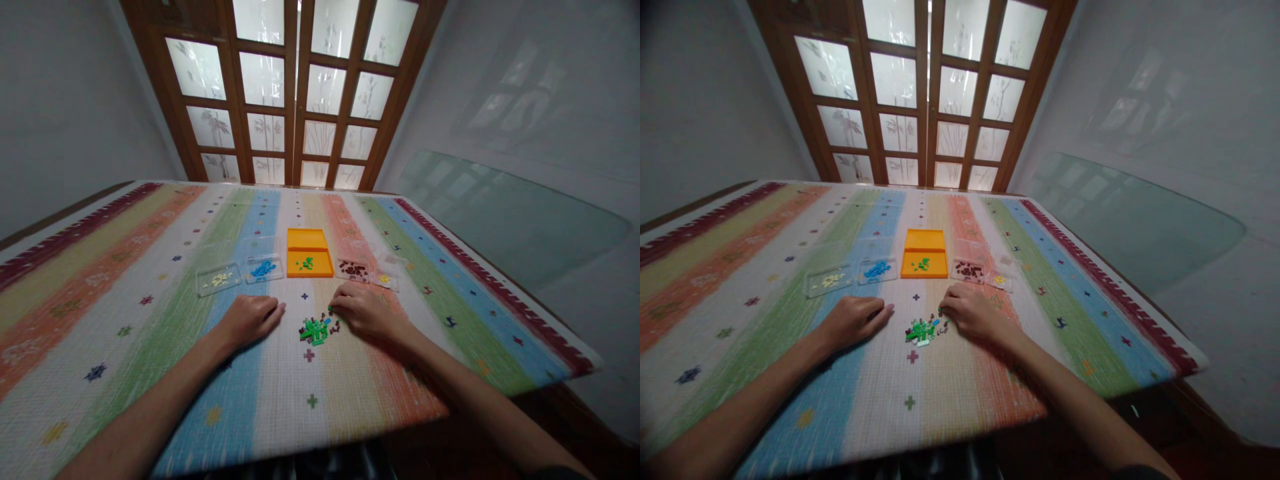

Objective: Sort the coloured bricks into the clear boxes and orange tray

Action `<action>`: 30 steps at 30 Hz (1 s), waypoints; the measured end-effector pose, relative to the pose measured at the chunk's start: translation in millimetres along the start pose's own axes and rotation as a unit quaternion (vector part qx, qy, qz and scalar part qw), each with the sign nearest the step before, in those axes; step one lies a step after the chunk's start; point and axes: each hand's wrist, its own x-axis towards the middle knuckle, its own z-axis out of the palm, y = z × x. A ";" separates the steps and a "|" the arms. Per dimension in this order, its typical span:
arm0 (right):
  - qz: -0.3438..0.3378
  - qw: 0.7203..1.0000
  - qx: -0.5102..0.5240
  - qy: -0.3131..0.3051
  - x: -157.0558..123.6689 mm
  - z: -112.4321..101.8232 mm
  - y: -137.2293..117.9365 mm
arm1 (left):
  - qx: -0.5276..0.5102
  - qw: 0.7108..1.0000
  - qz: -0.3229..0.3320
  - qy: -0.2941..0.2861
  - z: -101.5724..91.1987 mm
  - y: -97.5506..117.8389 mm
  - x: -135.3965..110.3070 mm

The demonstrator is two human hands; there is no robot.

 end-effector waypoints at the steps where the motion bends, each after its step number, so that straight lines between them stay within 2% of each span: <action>1: 0.002 1.000 -0.007 0.005 -0.3 0.9 0.1 | 0.001 1.000 0.001 0.000 0.3 0.1 0.1; 8: 0.025 0.999 -0.003 0.032 3.2 5.4 -0.5 | 0.010 1.000 0.007 0.005 2.2 -0.6 -0.3; 13: 0.061 0.995 -0.004 0.073 26.2 -1.4 12.9 | 0.011 1.000 -0.007 -0.017 1.0 -0.3 -0.6; 18: 0.091 0.994 -0.051 0.031 64.1 -8.5 34.3 | 0.009 0.998 -0.037 -0.057 -0.3 1.7 0.7; 22: 0.111 0.991 -0.071 -0.001 86.1 -9.7 40.1 | 0.013 0.992 -0.070 -0.106 -1.1 3.9 2.3; 26: 0.117 0.988 -0.093 -0.029 93.6 -7.3 40.6 | 0.016 0.988 -0.086 -0.130 -2.6 5.4 3.2; 30: 0.102 0.990 -0.100 -0.017 90.7 -6.8 42.9 | 0.017 0.989 -0.077 -0.124 -2.0 4.2 2.3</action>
